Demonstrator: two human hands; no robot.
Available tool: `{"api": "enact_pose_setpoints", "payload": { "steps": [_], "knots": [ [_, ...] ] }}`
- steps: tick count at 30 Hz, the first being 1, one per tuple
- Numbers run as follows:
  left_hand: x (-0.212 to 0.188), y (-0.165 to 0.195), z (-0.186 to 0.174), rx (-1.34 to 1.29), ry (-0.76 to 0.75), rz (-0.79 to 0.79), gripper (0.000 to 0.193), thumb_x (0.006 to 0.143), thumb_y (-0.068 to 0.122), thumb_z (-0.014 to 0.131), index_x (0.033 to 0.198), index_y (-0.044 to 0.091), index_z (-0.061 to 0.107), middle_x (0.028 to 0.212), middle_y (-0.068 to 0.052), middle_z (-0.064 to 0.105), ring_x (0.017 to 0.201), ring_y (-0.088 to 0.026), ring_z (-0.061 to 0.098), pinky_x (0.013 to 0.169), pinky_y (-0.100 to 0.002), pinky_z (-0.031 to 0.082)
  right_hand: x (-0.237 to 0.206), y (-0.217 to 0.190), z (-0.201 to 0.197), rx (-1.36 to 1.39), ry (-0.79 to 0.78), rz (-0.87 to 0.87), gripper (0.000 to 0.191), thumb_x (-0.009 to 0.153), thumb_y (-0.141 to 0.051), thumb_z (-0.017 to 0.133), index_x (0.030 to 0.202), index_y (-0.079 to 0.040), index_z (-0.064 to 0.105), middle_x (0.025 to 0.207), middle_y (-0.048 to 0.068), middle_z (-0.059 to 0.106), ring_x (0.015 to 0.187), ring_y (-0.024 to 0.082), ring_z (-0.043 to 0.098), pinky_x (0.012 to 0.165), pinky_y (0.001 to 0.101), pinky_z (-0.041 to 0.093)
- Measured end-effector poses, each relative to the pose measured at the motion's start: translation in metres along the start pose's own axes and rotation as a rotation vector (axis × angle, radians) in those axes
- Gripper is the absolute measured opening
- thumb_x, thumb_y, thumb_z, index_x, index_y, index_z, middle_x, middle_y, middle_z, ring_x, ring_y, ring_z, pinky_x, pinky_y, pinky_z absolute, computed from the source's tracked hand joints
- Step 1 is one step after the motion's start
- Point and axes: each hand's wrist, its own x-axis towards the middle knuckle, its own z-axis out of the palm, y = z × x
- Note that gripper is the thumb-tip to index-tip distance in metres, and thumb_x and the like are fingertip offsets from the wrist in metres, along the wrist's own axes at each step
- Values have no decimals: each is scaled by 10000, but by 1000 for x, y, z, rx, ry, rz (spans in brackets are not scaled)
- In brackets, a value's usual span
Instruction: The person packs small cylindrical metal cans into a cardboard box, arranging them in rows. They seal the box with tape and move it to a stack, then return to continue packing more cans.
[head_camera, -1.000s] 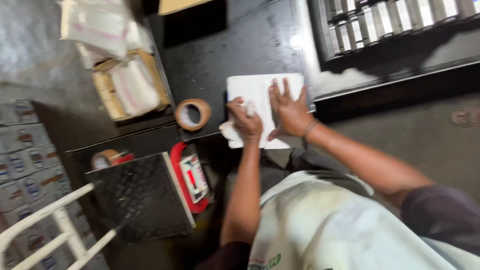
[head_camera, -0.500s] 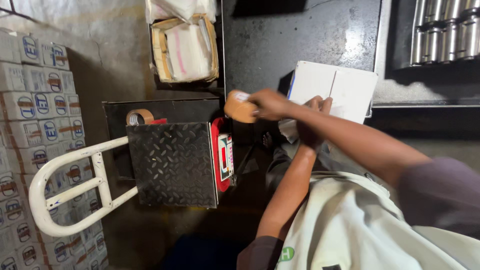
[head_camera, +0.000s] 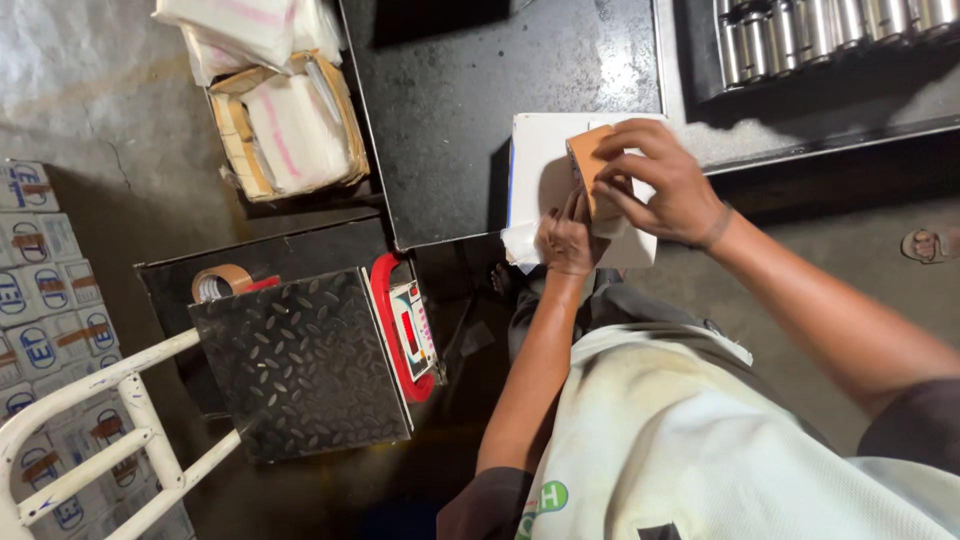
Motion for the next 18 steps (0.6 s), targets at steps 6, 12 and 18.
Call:
{"api": "enact_pose_setpoints", "payload": {
  "steps": [6, 12, 18],
  "knots": [
    [5, 4, -2, -38, 94, 10, 748, 692, 450, 799, 1272, 22, 599, 1311, -182, 686, 1040, -341, 715, 834, -391, 548, 59, 56, 13, 38, -465, 405, 161, 826, -136, 728, 960, -63, 675, 981, 148, 707, 846, 317, 710, 782, 423, 571],
    [-5, 0, 1, -170, 197, -128, 762, 698, 587, 879, 1136, 21, 615, 983, -144, 676, 850, -360, 706, 761, -462, 585, 114, 103, 55, -94, -399, 566, 217, 977, -128, 586, 1153, -19, 651, 853, 237, 708, 781, 407, 708, 726, 490, 564],
    [7, 9, -7, -232, 253, -137, 580, 744, 468, 886, 1051, 46, 634, 955, -144, 670, 817, -367, 702, 740, -456, 589, 145, 103, 73, -388, -840, 548, 441, 838, -369, 758, 1191, -104, 775, 1287, 217, 663, 1155, 393, 671, 974, 534, 515]
  ]
}}
